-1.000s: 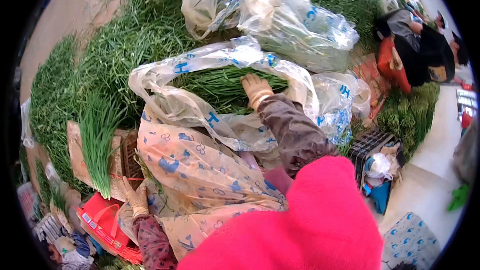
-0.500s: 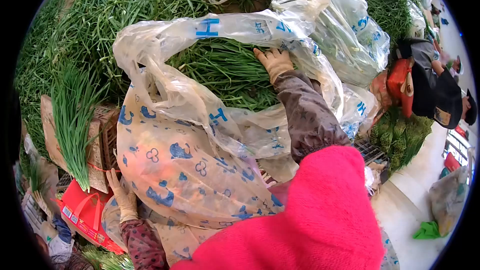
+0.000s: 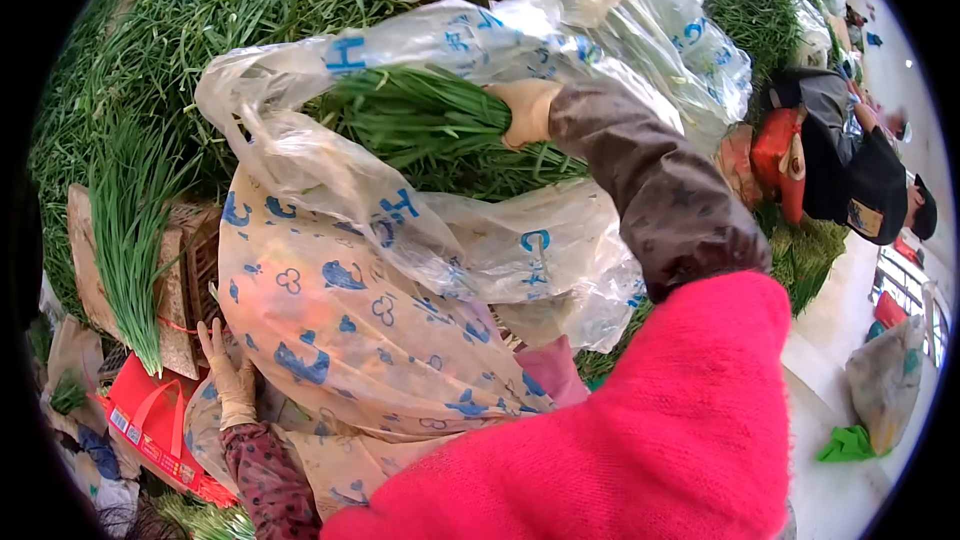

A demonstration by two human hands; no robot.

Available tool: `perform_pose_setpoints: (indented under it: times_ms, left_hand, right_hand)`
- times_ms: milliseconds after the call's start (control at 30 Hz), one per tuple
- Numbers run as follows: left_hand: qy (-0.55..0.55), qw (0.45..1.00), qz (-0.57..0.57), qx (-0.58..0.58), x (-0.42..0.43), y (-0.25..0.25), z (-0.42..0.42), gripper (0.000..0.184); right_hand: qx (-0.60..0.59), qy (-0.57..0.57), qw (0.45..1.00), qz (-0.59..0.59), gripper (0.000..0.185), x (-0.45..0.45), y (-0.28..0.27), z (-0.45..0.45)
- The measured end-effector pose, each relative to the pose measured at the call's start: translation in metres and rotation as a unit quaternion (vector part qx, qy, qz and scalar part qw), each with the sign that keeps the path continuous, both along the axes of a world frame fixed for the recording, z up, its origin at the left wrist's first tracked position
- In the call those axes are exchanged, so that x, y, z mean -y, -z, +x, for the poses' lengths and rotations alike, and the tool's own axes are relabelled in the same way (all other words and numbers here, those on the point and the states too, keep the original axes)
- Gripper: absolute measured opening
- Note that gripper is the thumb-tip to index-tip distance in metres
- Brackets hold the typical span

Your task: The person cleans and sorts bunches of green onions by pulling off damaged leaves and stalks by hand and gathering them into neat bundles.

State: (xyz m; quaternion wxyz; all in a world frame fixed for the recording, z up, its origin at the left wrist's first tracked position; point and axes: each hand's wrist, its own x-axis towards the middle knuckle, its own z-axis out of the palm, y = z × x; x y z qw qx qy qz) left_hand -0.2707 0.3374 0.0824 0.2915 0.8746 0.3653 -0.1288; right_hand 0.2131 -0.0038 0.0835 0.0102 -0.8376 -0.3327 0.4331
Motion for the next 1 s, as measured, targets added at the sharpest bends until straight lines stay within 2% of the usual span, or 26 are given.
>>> perform_pose_setpoints:
  times_ms: [67, 100, 133, 200, 233, 267, 333, 367, 400, 433, 500, 533, 600, 633, 667, 700, 733, 767, 800, 833, 900, 967, 1000]
  left_hand:
    - [0.0, 1.0, 0.0, -0.006, -0.001, 0.003, -0.002, 0.083]
    - [-0.002, 1.0, 0.002, -0.014, -0.001, 0.004, -0.003, 0.082]
    - [0.0, 1.0, 0.002, -0.013, -0.002, 0.005, -0.005, 0.082]
    - [0.009, 1.0, 0.0, 0.01, -0.002, 0.005, -0.007, 0.081]
    - [0.008, 1.0, 0.001, 0.011, -0.001, 0.004, -0.006, 0.081]
    - [0.006, 1.0, -0.007, 0.01, 0.0, 0.002, -0.005, 0.08]
    - [0.001, 1.0, -0.014, 0.009, 0.002, 0.0, -0.004, 0.08]
    - [-0.003, 1.0, -0.009, 0.006, 0.001, -0.001, -0.004, 0.078]
    - [-0.007, 1.0, -0.004, 0.003, 0.0, -0.002, -0.004, 0.076]
    - [-0.007, 1.0, 0.0, 0.004, -0.001, -0.008, 0.0, 0.076]
    - [-0.02, 0.994, 0.051, 0.099, 0.005, -0.031, 0.019, 0.071]
    - [-0.022, 0.993, 0.053, 0.101, 0.012, -0.048, 0.034, 0.071]
    - [-0.199, 0.943, -0.096, 0.25, 0.033, -0.094, 0.069, 0.067]
    - [-0.201, 0.942, -0.093, 0.253, 0.041, -0.113, 0.082, 0.067]
    - [-0.213, 0.911, -0.189, 0.298, 0.049, -0.131, 0.095, 0.067]
    - [-0.22, 0.868, -0.284, 0.342, 0.058, -0.145, 0.106, 0.069]
    - [-0.216, 0.809, -0.404, 0.368, 0.067, -0.155, 0.114, 0.068]
    - [-0.205, 0.736, -0.517, 0.385, 0.077, -0.164, 0.12, 0.067]
    - [-0.207, 0.694, -0.597, 0.344, 0.089, -0.171, 0.128, 0.071]
    - [-0.206, 0.647, -0.67, 0.299, 0.101, -0.178, 0.137, 0.075]
    - [-0.161, 0.611, -0.745, 0.216, 0.126, -0.182, 0.156, 0.087]
    - [-0.154, 0.611, -0.763, 0.143, 0.151, -0.182, 0.174, 0.101]
    - [-0.151, 0.614, -0.76, 0.15, 0.163, -0.184, 0.181, 0.101]
  right_hand:
    - [-0.194, 0.063, 0.979, -0.003, 0.055, -0.005, -0.004, 0.015]
    - [-0.251, 0.127, 0.96, -0.005, 0.049, -0.012, -0.018, 0.016]
    - [-0.25, 0.129, 0.96, -0.004, 0.049, -0.015, -0.025, 0.017]
    - [-0.351, 0.219, 0.91, 0.012, 0.053, -0.02, -0.033, 0.021]
    - [-0.363, 0.247, 0.896, 0.064, 0.056, -0.017, -0.028, 0.023]
    - [-0.364, 0.245, 0.896, 0.064, 0.056, -0.017, -0.028, 0.026]
    - [-0.4, 0.358, 0.823, 0.185, 0.062, -0.018, -0.029, 0.033]
    - [-0.454, 0.356, 0.782, 0.236, 0.059, -0.013, -0.02, 0.04]
    - [-0.456, 0.353, 0.781, 0.239, 0.059, -0.005, 0.014, 0.05]
    - [-0.599, 0.273, 0.678, 0.328, 0.056, 0.006, 0.061, 0.06]
    - [-0.561, 0.323, 0.708, 0.281, 0.051, 0.019, 0.039, 0.048]
    - [-0.542, 0.349, 0.72, 0.256, 0.048, 0.025, 0.027, 0.041]
    - [-0.555, 0.45, 0.673, 0.191, 0.047, 0.04, 0.016, 0.029]
    - [-0.558, 0.496, 0.646, 0.158, 0.046, 0.044, 0.012, 0.023]
    - [-0.557, 0.541, 0.617, 0.126, 0.046, 0.046, 0.005, 0.014]
    - [-0.473, 0.586, 0.65, 0.101, 0.041, 0.044, -0.01, 0.001]
    - [-0.45, 0.551, 0.685, 0.156, 0.021, 0.047, -0.024, -0.008]
    - [-0.412, 0.526, 0.727, 0.159, 0.022, 0.048, -0.04, -0.013]
    - [-0.372, 0.498, 0.766, 0.162, 0.024, 0.043, -0.063, -0.018]
    - [-0.358, 0.496, 0.769, 0.185, 0.025, 0.042, -0.074, -0.023]
    - [-0.356, 0.517, 0.751, 0.203, 0.03, 0.046, -0.083, -0.031]
    - [-0.344, 0.518, 0.751, 0.222, 0.034, 0.04, -0.107, -0.043]
    - [-0.337, 0.509, 0.759, 0.227, 0.037, 0.037, -0.118, -0.049]
